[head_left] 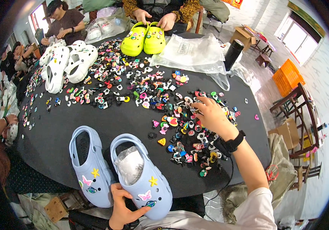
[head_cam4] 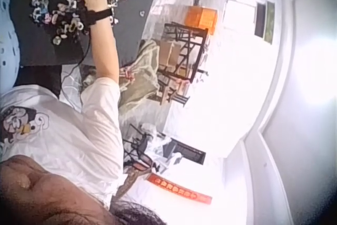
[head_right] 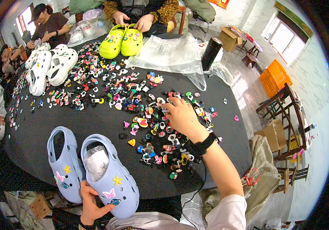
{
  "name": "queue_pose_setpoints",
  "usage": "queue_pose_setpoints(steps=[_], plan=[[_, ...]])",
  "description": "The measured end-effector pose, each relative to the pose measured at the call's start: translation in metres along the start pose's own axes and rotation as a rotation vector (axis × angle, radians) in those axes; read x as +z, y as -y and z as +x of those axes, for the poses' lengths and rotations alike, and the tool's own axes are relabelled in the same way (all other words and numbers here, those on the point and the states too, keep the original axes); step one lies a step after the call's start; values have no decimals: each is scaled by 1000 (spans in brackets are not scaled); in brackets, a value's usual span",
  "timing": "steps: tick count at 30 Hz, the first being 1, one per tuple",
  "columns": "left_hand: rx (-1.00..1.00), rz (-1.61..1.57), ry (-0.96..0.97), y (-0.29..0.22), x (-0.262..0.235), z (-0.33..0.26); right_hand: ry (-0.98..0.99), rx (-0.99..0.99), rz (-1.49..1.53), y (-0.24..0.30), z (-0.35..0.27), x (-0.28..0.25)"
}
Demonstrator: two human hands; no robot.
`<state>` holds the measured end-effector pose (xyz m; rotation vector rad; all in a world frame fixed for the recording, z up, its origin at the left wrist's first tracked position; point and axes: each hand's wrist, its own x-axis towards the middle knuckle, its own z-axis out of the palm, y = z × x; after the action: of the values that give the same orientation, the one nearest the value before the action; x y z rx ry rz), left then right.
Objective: Placing decorative plastic charms into the holes of foam clog shoes.
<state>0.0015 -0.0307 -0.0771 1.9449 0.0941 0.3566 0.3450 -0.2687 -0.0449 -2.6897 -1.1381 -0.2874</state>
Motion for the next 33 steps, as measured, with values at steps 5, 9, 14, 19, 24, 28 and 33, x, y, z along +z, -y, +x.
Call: queue_pose_setpoints(steps=[5,9,14,19,24,28,33], plan=[[-23,36,-29,-1,-7,-6,147,-116,322,31,6,-10],[84,117,-21,-2,-6,6,142,-160,176,32,-1,2],[85,-74,-29,-3,3,3,83,45,343,43,-7,-11],[55,-101,-38,-5,2,-3,61,92,513,97,-35,-58],[69,-112,-81,-3,-3,-2,201,52,835,149,-83,-67],[32,-186,-18,6,-7,-6,261,13,949,185,-104,-65],[-46,-536,-30,8,-5,-16,10,-149,829,227,-116,-47]])
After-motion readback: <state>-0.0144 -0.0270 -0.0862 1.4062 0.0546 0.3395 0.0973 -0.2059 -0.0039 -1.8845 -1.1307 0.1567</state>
